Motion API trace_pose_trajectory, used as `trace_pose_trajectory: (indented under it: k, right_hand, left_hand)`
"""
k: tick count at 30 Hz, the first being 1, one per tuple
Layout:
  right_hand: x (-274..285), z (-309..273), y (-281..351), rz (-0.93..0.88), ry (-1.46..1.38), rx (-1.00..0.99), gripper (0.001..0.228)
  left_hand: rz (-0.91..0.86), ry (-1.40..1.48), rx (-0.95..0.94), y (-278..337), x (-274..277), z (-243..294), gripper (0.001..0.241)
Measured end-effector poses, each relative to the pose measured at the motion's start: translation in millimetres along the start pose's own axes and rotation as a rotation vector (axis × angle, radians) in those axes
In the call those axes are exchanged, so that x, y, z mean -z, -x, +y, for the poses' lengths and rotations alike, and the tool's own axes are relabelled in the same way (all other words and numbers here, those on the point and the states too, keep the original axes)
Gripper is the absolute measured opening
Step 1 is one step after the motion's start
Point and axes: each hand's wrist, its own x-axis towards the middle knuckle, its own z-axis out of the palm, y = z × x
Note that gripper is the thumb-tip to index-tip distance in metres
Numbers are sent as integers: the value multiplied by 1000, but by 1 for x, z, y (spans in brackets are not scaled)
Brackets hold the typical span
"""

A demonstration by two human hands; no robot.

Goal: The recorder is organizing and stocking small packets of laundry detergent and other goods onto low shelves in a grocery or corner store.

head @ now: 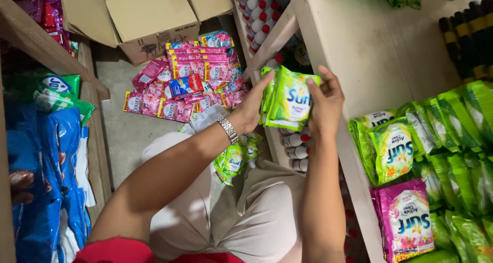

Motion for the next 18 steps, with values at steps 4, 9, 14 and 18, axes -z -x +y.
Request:
trace_pose_trajectory:
  k: [4, 9, 14, 18]
  right_hand:
    - [-21, -13, 7, -56, 125, -137, 51]
    - [-30, -30, 17, -306, 165, -246, 67]
    - [-13, 8, 12, -320, 514, 75, 65]
    - [-25, 14, 12, -309, 88, -534, 47]
  left_hand:
    - [48, -15, 85, 11, -14, 2, 58]
    - [88, -22, 195, 6, -1, 2, 57]
    - [141, 3, 260, -2, 13, -5, 51]
    - [203, -7, 209, -11, 28, -5, 44]
